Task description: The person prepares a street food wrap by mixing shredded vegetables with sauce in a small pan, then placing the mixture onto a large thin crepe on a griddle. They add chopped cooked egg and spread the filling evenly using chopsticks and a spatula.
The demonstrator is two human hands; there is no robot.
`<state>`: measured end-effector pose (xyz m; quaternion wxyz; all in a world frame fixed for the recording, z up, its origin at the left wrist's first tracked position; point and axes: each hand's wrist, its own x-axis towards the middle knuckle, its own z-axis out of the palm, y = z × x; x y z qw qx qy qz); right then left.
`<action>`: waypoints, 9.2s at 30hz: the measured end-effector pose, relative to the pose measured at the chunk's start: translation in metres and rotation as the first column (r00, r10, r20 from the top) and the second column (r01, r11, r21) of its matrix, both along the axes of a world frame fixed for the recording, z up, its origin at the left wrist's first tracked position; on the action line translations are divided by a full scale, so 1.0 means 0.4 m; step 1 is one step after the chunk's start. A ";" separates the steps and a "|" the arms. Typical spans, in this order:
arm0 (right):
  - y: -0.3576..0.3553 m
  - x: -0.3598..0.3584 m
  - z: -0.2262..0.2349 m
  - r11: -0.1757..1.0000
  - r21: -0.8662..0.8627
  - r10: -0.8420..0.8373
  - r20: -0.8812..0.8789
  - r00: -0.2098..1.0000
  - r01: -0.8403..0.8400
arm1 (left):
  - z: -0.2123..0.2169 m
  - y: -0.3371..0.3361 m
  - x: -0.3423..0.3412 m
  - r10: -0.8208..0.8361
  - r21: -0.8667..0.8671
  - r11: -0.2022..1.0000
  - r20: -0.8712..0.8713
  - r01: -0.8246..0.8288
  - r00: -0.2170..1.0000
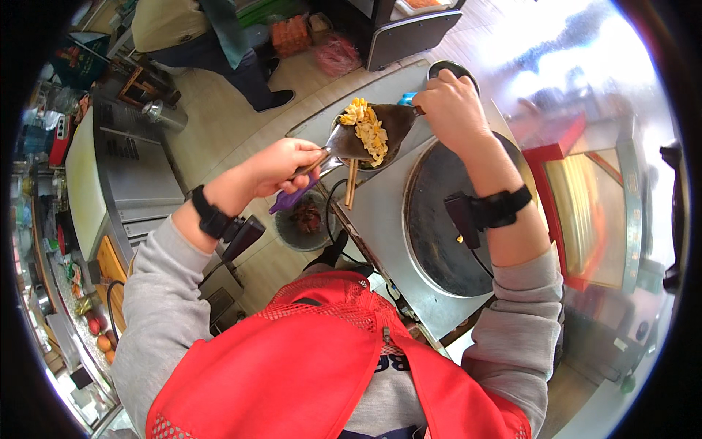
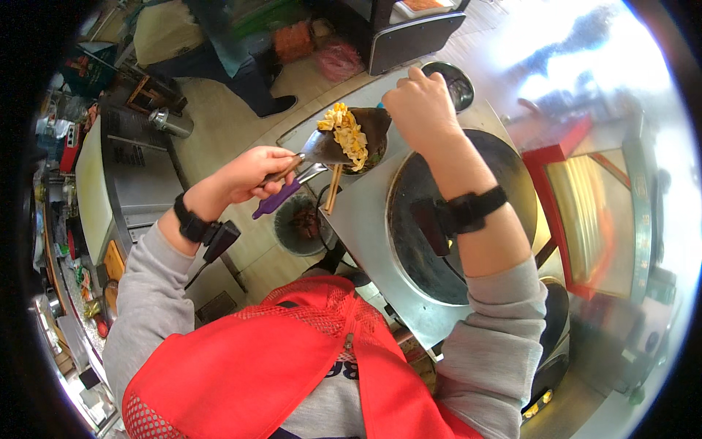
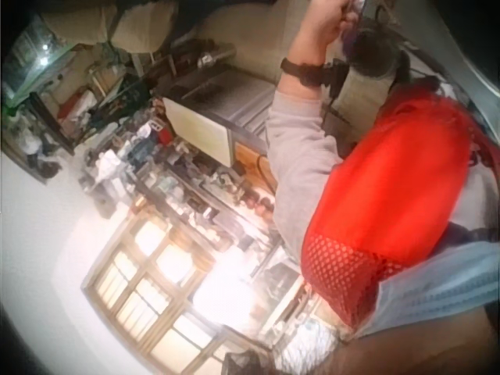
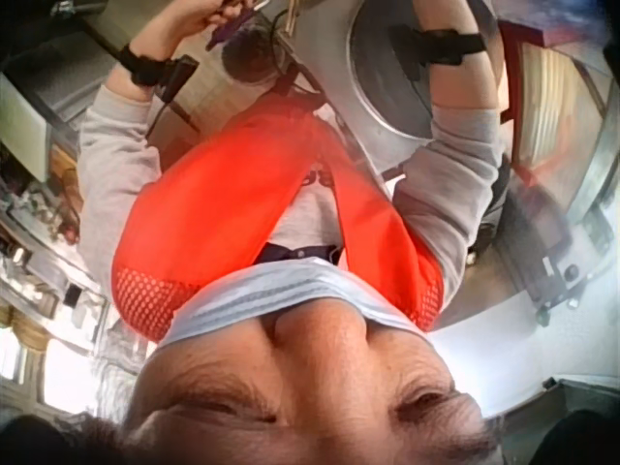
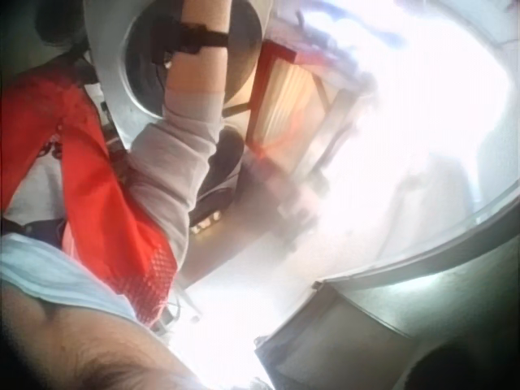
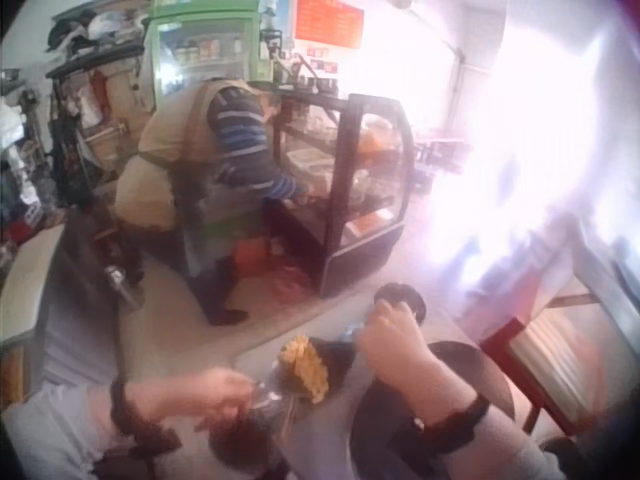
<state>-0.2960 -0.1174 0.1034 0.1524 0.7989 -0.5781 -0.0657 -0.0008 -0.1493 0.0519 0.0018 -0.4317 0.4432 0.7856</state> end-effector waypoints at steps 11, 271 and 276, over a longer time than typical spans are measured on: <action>-0.048 0.111 -0.048 0.999 0.034 -0.002 -0.093 0.996 0.005 | -0.156 -0.113 -0.092 0.041 0.230 0.970 0.146 -0.074 0.988; 2.943 1.305 -0.444 -0.236 0.618 0.934 0.358 -0.002 0.750 | -0.299 2.313 -0.495 -0.870 -0.841 -0.056 -0.223 0.538 -0.440; 2.849 1.411 -0.419 -0.333 0.669 0.883 0.468 -0.029 0.665 | -0.173 2.252 -0.400 -0.443 -0.973 -0.226 0.063 0.044 -0.895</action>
